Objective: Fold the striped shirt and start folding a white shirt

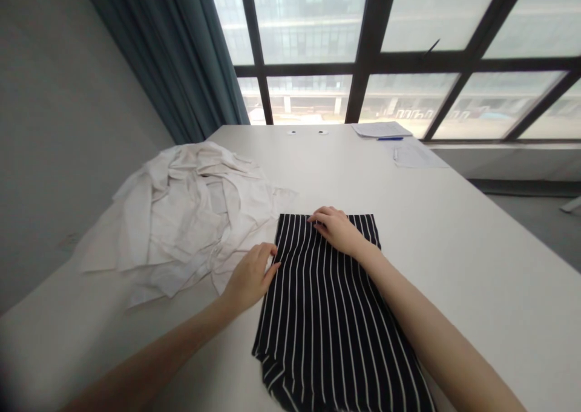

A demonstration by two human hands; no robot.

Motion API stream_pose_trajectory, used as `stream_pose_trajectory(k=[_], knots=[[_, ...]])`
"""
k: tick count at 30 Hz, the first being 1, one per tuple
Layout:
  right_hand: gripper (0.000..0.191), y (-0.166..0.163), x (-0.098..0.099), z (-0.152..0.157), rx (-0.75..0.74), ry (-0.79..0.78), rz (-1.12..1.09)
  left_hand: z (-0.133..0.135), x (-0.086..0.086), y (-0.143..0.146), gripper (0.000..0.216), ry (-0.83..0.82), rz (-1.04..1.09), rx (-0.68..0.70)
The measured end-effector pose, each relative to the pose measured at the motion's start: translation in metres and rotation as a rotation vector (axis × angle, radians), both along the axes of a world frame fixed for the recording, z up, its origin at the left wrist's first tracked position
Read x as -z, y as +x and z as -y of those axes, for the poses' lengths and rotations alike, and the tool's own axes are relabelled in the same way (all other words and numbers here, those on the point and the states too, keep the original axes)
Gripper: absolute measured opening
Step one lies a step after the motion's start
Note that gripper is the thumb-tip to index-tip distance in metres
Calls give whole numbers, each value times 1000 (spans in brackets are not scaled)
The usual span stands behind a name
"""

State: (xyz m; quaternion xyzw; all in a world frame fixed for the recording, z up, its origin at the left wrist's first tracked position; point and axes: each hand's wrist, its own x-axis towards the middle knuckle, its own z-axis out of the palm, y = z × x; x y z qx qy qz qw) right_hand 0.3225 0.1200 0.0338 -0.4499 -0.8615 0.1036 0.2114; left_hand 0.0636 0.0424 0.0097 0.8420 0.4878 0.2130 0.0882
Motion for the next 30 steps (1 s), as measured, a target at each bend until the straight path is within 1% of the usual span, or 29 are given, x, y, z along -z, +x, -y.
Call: stream_pose_trajectory(k=[3, 6, 9, 11, 14, 20, 23, 24, 25, 27, 28, 30], knots=[[31, -33, 7, -9, 71, -51, 93, 0, 4, -1, 18, 16, 51, 56], [26, -52, 13, -22, 135, -62, 134, 0, 8, -1, 19, 12, 121, 25], [16, -62, 13, -33, 152, -45, 119, -2, 12, -1, 15, -12, 204, -45], [15, -66, 11, -39, 164, -23, 101, -3, 12, -1, 9, -23, 231, -43], [17, -72, 11, -43, 179, 23, 84, -6, 11, -2, 13, -52, 248, -13], [15, -82, 29, -38, 183, 103, 124, -13, 12, -6, 22, -131, 341, -27], [16, -82, 35, -35, 185, 137, 135, -12, 9, -5, 15, -84, 296, -67], [16, -82, 35, -35, 184, 147, 138, -11, 7, -4, 19, -52, 264, -71], [17, -81, 35, -35, 182, 157, 140, -10, 5, -4, 28, -17, 219, -58], [17, -81, 33, -34, 180, 175, 142, -8, 0, -3, 47, 36, 89, 28], [17, -81, 32, -34, 181, 184, 142, -8, -1, -3, 54, 51, 16, 85], [18, -81, 30, -32, 188, 199, 141, -9, -1, -3, 59, 56, -103, 165]])
